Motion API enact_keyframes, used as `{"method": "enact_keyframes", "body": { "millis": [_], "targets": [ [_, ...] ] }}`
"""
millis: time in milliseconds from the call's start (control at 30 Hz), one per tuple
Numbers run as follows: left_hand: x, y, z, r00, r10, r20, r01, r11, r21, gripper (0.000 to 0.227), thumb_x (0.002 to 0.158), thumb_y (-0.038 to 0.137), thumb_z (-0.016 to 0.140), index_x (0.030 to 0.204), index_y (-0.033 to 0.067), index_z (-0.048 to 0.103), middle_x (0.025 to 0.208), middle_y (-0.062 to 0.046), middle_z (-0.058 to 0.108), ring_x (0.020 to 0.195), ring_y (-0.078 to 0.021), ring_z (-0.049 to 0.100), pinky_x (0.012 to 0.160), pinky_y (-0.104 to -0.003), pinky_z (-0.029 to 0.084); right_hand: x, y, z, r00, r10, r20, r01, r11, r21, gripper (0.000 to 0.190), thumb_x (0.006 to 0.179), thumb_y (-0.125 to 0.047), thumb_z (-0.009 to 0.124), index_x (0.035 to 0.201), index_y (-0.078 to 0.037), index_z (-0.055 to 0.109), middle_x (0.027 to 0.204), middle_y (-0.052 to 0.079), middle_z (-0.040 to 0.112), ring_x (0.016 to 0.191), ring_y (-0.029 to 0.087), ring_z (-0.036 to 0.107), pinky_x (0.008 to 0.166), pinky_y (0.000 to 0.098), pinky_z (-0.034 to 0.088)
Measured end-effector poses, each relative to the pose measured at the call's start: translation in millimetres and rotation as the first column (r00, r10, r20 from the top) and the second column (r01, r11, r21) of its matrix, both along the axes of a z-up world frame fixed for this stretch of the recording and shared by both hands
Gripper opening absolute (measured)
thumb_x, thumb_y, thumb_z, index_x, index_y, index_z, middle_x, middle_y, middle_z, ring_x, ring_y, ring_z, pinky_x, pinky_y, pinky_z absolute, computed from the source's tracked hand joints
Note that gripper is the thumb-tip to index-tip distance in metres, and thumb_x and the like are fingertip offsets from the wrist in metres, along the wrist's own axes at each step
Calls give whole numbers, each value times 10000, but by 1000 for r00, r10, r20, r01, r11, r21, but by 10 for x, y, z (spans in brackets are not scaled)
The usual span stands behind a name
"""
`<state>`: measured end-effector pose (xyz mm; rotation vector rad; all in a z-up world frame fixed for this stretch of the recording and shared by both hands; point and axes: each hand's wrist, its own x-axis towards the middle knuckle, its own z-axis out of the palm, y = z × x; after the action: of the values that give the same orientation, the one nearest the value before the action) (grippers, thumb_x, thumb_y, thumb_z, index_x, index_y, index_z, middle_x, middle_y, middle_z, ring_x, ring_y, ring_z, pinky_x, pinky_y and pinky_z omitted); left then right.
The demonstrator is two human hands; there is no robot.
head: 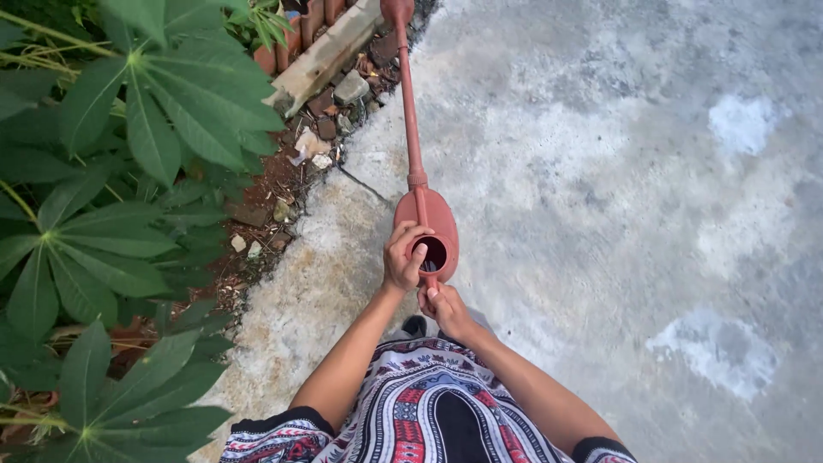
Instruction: The person uses a red watering can to water several potted plants and a garden bed along a concrete path. They move along the path, tilting the can to pour water onto the soil of each plant in sequence.
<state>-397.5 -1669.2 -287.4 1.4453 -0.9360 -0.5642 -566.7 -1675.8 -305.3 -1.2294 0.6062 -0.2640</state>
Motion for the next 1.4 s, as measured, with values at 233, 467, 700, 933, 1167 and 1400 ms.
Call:
{"method": "enact_keyframes", "body": {
  "millis": [233, 467, 700, 933, 1167, 1400],
  "targets": [
    [311, -1003, -383, 997, 72, 21, -73, 996, 43, 390, 946, 448, 527, 1051, 136, 736, 972, -87, 627, 951, -315, 670, 890, -412, 505, 319, -1146, -441, 998, 67, 3, -67, 998, -3, 507, 1037, -379, 381, 774, -30, 637, 435, 47, 438, 416, 166, 383, 442, 282, 341],
    [612, -2414, -750, 987, 151, 47, -154, 986, 66, 388, 954, 452, 524, 1056, 144, 736, 976, -79, 644, 960, -320, 681, 890, -421, 509, 672, -2672, -899, 987, 161, 28, -160, 987, -28, 523, 1047, -418, 360, 777, -58, 628, 434, 42, 458, 417, 178, 375, 445, 293, 344],
    [879, -3607, -986, 971, 218, 97, -224, 973, 58, 377, 972, 424, 519, 1065, 131, 737, 977, -77, 635, 985, -322, 675, 922, -418, 500, 969, -3987, -1160, 977, 211, 16, -210, 976, -50, 512, 1029, -411, 367, 745, -68, 621, 427, 31, 459, 401, 165, 393, 442, 286, 352],
    [1126, -4336, -1321, 950, 290, 117, -299, 951, 77, 362, 968, 403, 523, 1075, 131, 736, 1001, -79, 631, 1029, -311, 663, 952, -425, 487, 1264, -4815, -1432, 966, 257, 2, -257, 966, -24, 510, 1034, -395, 359, 756, -74, 640, 421, 26, 463, 393, 161, 397, 436, 278, 365],
    [1694, -5125, -1788, 933, 351, 83, -356, 932, 63, 365, 968, 413, 521, 1069, 135, 734, 994, -70, 634, 1022, -303, 667, 951, -416, 484, 1893, -5696, -1899, 946, 325, 10, -325, 946, -8, 508, 1029, -411, 359, 768, -67, 626, 440, 30, 440, 414, 156, 383, 459, 272, 342],
    [2628, -6013, -2076, 907, 411, 91, -417, 908, 51, 349, 980, 376, 505, 1067, 127, 734, 994, -71, 644, 1011, -291, 663, 949, -405, 488, 2894, -6705, -2117, 926, 376, -25, -376, 927, -3, 496, 1019, -394, 360, 766, -63, 629, 447, 37, 441, 424, 154, 379, 464, 273, 329]
  ]
}}
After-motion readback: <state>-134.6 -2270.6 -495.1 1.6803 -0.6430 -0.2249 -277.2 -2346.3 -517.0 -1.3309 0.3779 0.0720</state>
